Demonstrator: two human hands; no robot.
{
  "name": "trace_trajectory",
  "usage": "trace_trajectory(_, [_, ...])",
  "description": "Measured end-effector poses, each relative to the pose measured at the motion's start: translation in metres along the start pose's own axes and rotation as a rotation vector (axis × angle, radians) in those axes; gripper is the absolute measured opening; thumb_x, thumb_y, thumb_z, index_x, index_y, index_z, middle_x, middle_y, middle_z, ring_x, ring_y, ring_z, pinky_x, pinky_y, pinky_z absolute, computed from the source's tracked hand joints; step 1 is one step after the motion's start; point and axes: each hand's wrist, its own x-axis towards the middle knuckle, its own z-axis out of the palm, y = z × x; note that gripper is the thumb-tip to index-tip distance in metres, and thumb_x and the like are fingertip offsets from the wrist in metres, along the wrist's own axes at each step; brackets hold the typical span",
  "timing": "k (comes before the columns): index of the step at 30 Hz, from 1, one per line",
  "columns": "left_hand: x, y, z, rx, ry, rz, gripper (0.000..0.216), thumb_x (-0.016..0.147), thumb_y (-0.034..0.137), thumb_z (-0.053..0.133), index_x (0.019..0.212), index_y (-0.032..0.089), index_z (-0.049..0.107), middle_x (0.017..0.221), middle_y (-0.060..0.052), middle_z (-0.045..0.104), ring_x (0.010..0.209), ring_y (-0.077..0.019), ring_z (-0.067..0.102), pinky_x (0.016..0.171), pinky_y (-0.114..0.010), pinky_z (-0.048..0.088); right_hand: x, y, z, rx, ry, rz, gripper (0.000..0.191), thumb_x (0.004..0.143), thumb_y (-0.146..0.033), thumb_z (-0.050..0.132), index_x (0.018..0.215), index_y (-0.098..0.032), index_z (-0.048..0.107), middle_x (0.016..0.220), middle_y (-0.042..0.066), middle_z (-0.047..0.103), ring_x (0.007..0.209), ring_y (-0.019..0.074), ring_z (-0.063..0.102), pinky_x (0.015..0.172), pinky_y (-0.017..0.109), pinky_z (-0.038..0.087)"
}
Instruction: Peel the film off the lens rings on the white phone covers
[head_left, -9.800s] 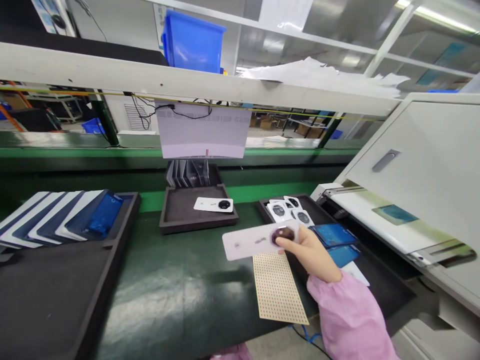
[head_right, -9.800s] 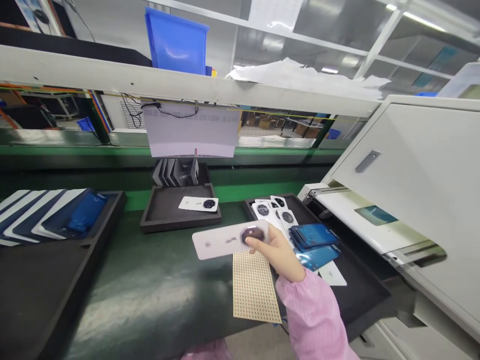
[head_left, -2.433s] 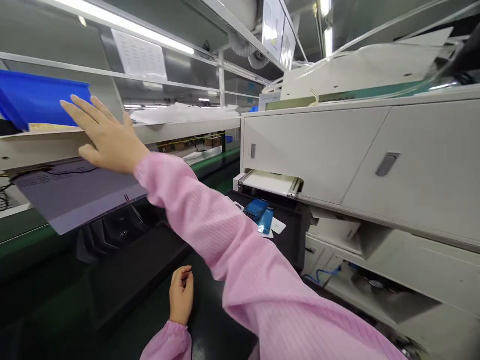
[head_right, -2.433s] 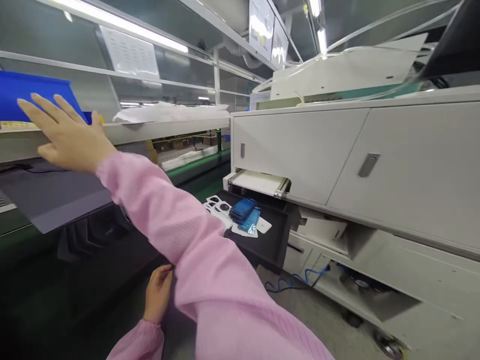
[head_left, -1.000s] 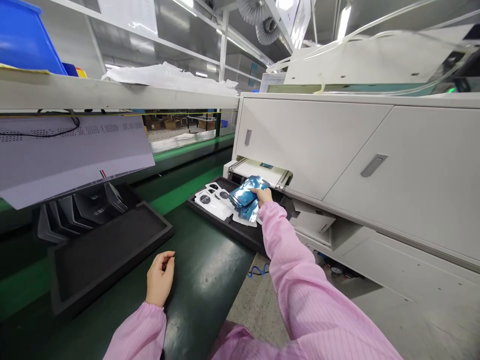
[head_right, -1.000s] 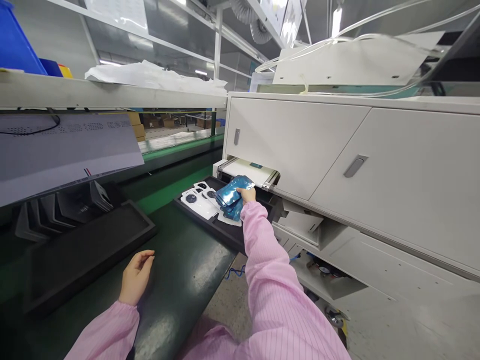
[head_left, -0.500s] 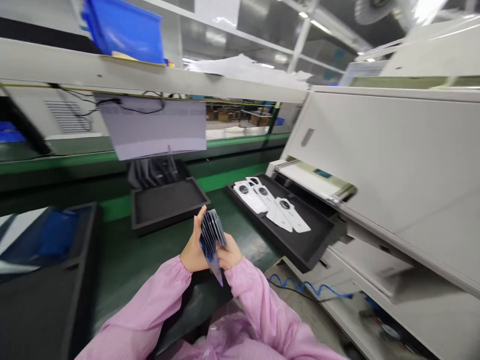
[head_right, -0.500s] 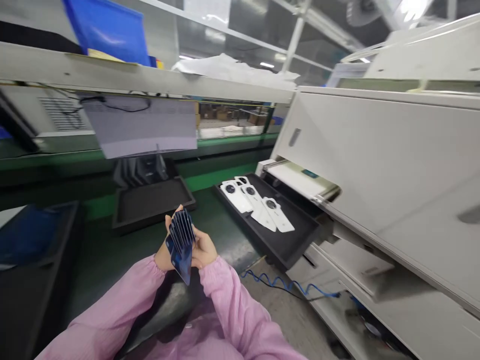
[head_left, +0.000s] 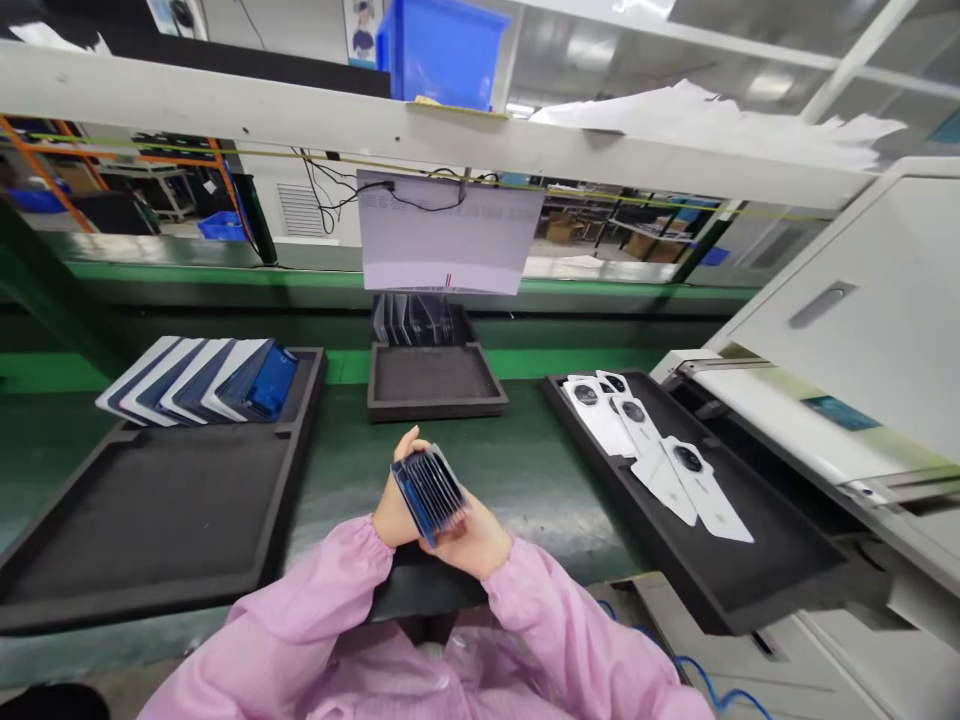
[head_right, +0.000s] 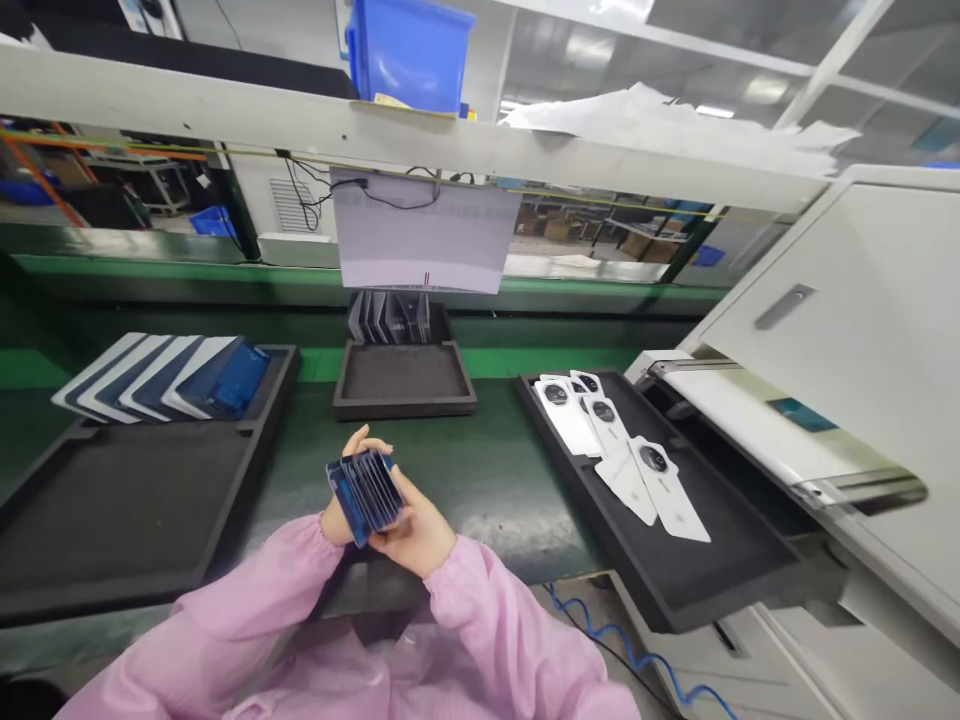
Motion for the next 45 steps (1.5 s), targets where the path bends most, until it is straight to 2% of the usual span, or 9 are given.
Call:
trace_trajectory(4, [0.006, 0.011, -0.004, 0.01, -0.068, -0.026, 0.101, 0.057, 0.032, 0.077, 0.139, 0.022, 0.019, 0.115, -0.01, 0.051, 0.111, -0.0285, 0.052, 0.103, -0.052, 0.034, -0.023, -0.026, -0.024, -0.341, -0.049, 0.101, 0.05, 0.075, -0.06, 0.06, 0.066, -0.011, 0.066, 0.059, 0.009, 0.065, 0.05, 0.0188, 0.061, 0.043, 0.028, 0.048])
trace_trajectory(7, [0.011, 0.01, -0.005, 0.016, -0.122, -0.063, 0.093, 0.061, 0.029, 0.076, 0.137, 0.018, 0.024, 0.13, -0.016, 0.044, 0.126, -0.0334, 0.039, 0.108, -0.055, 0.022, -0.033, -0.056, -0.037, -0.551, 0.034, -0.131, 0.043, 0.057, -0.043, 0.081, 0.088, -0.017, 0.067, 0.082, 0.005, 0.068, 0.081, 0.0201, 0.065, 0.073, 0.032, 0.052])
trace_trajectory(10, [0.013, 0.003, 0.0, -0.018, -0.187, -0.082, 0.104, 0.058, 0.03, 0.078, 0.141, 0.018, 0.016, 0.141, -0.02, 0.033, 0.131, -0.0343, 0.033, 0.108, -0.054, 0.024, -0.024, -0.071, -0.032, -0.791, -0.005, -0.602, 0.11, 0.03, -0.027, 0.093, 0.129, -0.029, 0.044, 0.133, 0.005, 0.047, 0.128, 0.0236, 0.039, 0.109, 0.038, 0.027])
trace_trajectory(17, [0.004, -0.01, 0.009, -0.058, -0.273, -0.065, 0.107, 0.057, 0.028, 0.081, 0.143, 0.018, 0.016, 0.137, -0.019, 0.041, 0.123, -0.0334, 0.045, 0.102, -0.051, 0.036, 0.013, -0.06, -0.01, -0.896, -0.222, -0.924, 0.088, 0.057, -0.038, 0.083, 0.133, -0.028, 0.038, 0.146, 0.01, 0.028, 0.131, 0.0296, 0.035, 0.109, 0.048, 0.025])
trace_trajectory(24, [0.005, -0.006, 0.015, -0.049, -0.177, -0.057, 0.04, 0.086, 0.034, 0.055, 0.122, 0.018, 0.05, 0.127, -0.011, 0.051, 0.109, -0.0252, 0.054, 0.09, -0.048, 0.046, 0.027, -0.032, -0.025, -0.823, -0.223, -0.751, 0.115, 0.054, -0.035, 0.085, 0.143, -0.024, 0.013, 0.141, 0.014, 0.037, 0.131, 0.0277, 0.036, 0.111, 0.048, 0.022])
trace_trajectory(31, [0.0, -0.015, 0.013, -0.014, -0.189, -0.094, 0.088, 0.06, 0.037, 0.078, 0.135, 0.016, 0.037, 0.129, -0.016, 0.051, 0.125, -0.0351, 0.042, 0.108, -0.055, 0.028, 0.026, -0.021, -0.034, -0.647, -0.154, -0.72, 0.116, 0.06, -0.037, 0.08, 0.144, -0.028, 0.0, 0.139, 0.014, 0.037, 0.129, 0.0292, 0.038, 0.108, 0.05, 0.026])
trace_trajectory(35, [0.002, -0.023, 0.015, -0.026, -0.3, -0.14, 0.048, 0.072, 0.035, 0.068, 0.116, 0.021, 0.058, 0.12, -0.012, 0.06, 0.116, -0.0304, 0.051, 0.105, -0.049, 0.035, 0.032, -0.022, -0.037, -0.786, -0.119, -0.629, 0.116, 0.054, -0.029, 0.083, 0.143, -0.024, 0.009, 0.139, 0.014, 0.034, 0.13, 0.0289, 0.035, 0.111, 0.048, 0.021])
trace_trajectory(41, [0.007, 0.003, 0.016, -0.079, -0.25, -0.16, 0.07, 0.066, 0.021, 0.068, 0.13, 0.019, 0.041, 0.123, -0.013, 0.054, 0.112, -0.0288, 0.051, 0.1, -0.047, 0.038, 0.027, -0.027, -0.023, -0.729, 0.049, -0.609, 0.074, 0.061, -0.036, 0.077, 0.124, -0.021, 0.042, 0.119, 0.011, 0.053, 0.113, 0.0293, 0.051, 0.102, 0.048, 0.036])
trace_trajectory(45, [0.001, 0.02, 0.002, -0.185, -0.28, -0.365, 0.052, 0.063, 0.018, 0.064, 0.114, 0.018, 0.05, 0.095, -0.006, 0.06, 0.091, -0.024, 0.057, 0.084, -0.04, 0.047, 0.023, -0.047, -0.002, -0.755, 0.101, -0.557, 0.062, 0.063, -0.037, 0.077, 0.116, -0.022, 0.049, 0.108, 0.008, 0.058, 0.103, 0.0272, 0.055, 0.095, 0.047, 0.042])
